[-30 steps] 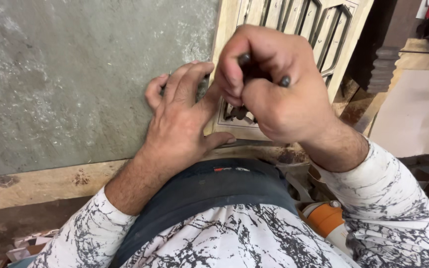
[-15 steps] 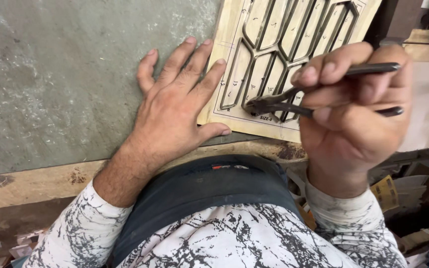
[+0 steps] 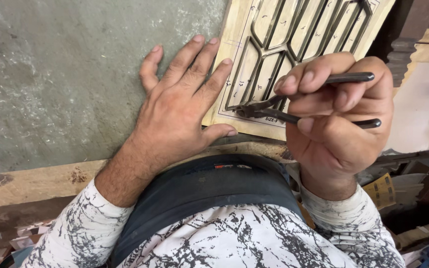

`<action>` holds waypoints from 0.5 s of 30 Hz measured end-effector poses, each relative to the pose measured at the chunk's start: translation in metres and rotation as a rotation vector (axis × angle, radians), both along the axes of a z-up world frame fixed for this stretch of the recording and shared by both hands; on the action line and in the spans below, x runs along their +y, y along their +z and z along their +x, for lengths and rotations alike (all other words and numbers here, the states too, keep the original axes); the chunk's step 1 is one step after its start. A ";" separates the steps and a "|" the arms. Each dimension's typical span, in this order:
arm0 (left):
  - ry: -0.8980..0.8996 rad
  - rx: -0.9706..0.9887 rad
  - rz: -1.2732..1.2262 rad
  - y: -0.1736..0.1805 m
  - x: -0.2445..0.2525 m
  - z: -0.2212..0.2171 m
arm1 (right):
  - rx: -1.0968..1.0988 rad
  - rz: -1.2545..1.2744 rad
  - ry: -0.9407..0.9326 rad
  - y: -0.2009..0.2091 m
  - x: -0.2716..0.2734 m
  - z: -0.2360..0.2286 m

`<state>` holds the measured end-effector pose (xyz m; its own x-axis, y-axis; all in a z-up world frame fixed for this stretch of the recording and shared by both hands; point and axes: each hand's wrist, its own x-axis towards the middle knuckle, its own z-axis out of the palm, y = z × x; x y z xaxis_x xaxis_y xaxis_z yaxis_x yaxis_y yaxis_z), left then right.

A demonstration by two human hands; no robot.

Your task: The person uses pliers to bend and secure metal wire frames into a wooden template with numbered slots. They work methodically across multiple compartments, adjusting the wire to fit the contours of each slot.

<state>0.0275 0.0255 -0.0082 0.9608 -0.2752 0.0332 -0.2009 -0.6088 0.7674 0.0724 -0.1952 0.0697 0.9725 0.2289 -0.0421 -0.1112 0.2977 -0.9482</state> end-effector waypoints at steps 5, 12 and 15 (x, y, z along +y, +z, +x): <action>0.004 -0.001 -0.011 0.001 0.000 0.001 | -0.037 0.032 0.015 -0.003 0.002 0.001; -0.011 -0.026 -0.034 -0.003 0.000 -0.002 | -0.052 -0.023 -0.004 0.002 0.007 -0.002; -0.064 -0.130 -0.039 -0.006 0.000 -0.003 | -0.046 -0.001 0.003 0.001 0.008 -0.002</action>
<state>0.0243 0.0258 -0.0145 0.9283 -0.3315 0.1684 -0.3377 -0.5621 0.7550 0.0705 -0.1870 0.0703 0.9726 0.2323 0.0027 -0.0681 0.2961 -0.9527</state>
